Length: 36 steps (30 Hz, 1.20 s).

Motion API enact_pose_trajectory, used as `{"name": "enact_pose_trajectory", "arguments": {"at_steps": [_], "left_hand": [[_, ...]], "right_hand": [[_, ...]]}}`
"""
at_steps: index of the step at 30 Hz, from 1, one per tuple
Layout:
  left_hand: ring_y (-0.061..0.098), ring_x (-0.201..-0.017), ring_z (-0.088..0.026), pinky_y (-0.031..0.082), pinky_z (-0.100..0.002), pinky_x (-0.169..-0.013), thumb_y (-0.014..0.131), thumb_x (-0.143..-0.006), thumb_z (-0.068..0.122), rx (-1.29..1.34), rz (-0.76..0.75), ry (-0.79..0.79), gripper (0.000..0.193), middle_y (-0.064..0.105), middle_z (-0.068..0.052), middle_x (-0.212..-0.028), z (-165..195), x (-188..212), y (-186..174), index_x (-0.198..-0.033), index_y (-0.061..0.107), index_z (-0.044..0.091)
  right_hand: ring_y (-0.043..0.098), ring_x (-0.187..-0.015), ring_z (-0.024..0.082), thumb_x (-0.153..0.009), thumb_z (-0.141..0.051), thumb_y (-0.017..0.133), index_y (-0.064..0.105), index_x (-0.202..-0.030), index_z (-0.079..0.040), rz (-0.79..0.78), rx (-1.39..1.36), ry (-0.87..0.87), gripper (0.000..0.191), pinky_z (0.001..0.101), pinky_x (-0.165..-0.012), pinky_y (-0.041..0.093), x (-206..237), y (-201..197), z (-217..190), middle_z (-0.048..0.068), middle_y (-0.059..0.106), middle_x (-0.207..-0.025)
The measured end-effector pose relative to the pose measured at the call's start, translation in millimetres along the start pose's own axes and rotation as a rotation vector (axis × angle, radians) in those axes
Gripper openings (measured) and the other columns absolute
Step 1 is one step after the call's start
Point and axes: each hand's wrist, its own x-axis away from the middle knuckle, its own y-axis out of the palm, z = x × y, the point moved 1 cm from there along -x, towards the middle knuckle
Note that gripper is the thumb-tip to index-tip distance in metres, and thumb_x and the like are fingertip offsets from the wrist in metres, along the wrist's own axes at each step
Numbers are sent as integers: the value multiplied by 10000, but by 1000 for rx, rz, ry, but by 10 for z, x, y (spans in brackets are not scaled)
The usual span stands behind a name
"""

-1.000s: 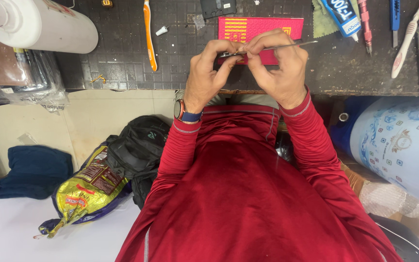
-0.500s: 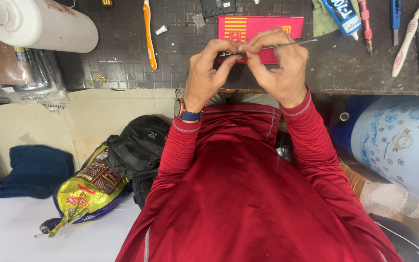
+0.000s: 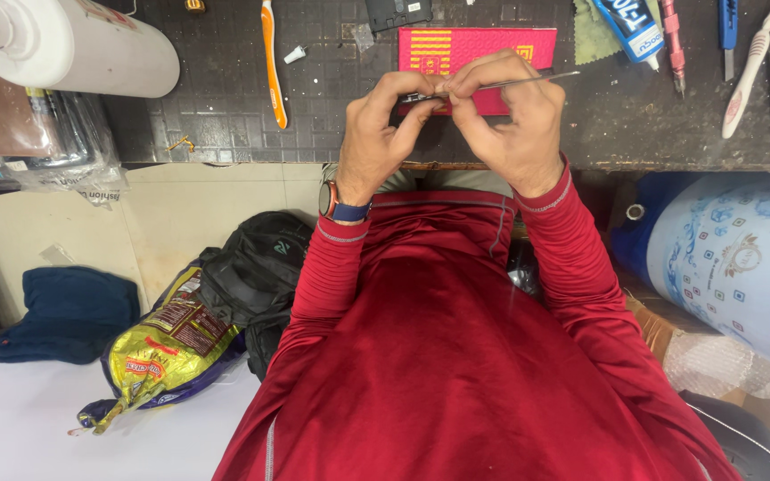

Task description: The person disassembles a smartphone, applies adhesive to the frame, and uses a metal tool to press and align internal components. The person then uses a plastic spudger to adjust parts inside the device.

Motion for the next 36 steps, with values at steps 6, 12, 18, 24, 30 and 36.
{"name": "enact_pose_trajectory", "arguments": {"at_steps": [6, 12, 18, 24, 30, 36], "left_hand": [[772, -1069, -241, 637, -325, -930, 738, -973, -43, 29, 13, 26, 195, 750, -124, -1122, -64, 7, 12, -1092, 598, 23], [766, -1068, -248, 653, -338, -927, 707, -976, -81, 88, 23, -4, 148, 744, -158, -1133, -124, 18, 39, -1015, 585, -5], [767, -1052, -236, 657, -330, -908, 691, -981, -99, 87, 12, -10, 144, 743, -173, -1143, -108, 23, 28, -995, 570, -22], [758, -1073, -247, 665, -339, -915, 677, -989, -99, 134, 9, -3, 138, 738, -179, -1149, -79, 6, 38, -999, 563, -22], [763, -1064, -244, 661, -336, -907, 693, -984, -97, 109, 8, 10, 158, 743, -176, -1145, -76, -2, 34, -986, 556, -19], [762, -1063, -241, 671, -332, -903, 678, -996, -97, 135, 8, 4, 152, 737, -177, -1153, -82, 0, 40, -984, 551, -15]], "right_hand": [[749, -975, 251, -932, 146, 756, 621, -1006, 20, 7, 3, 0, 199, 307, -842, 591, 10, 1, 9, 125, 721, -1027], [738, -976, 243, -964, 166, 727, 594, -1053, 34, 14, -95, 58, 208, 324, -897, 597, 61, 8, 64, 145, 693, -1054], [715, -1007, 228, -1037, 190, 642, 530, -1135, 51, 82, -260, 132, 203, 324, -962, 606, 141, -47, 131, 168, 632, -1091], [746, -982, 227, -1026, 186, 666, 548, -1115, 51, 52, -126, 118, 200, 303, -922, 619, 153, -118, 144, 166, 668, -1089], [743, -966, 210, -1019, 171, 683, 563, -1107, 46, 43, -111, 120, 194, 291, -906, 616, 128, -126, 121, 156, 679, -1080], [741, -969, 205, -1018, 168, 692, 573, -1105, 44, 34, -87, 114, 193, 286, -910, 612, 129, -130, 128, 151, 685, -1076]]}}
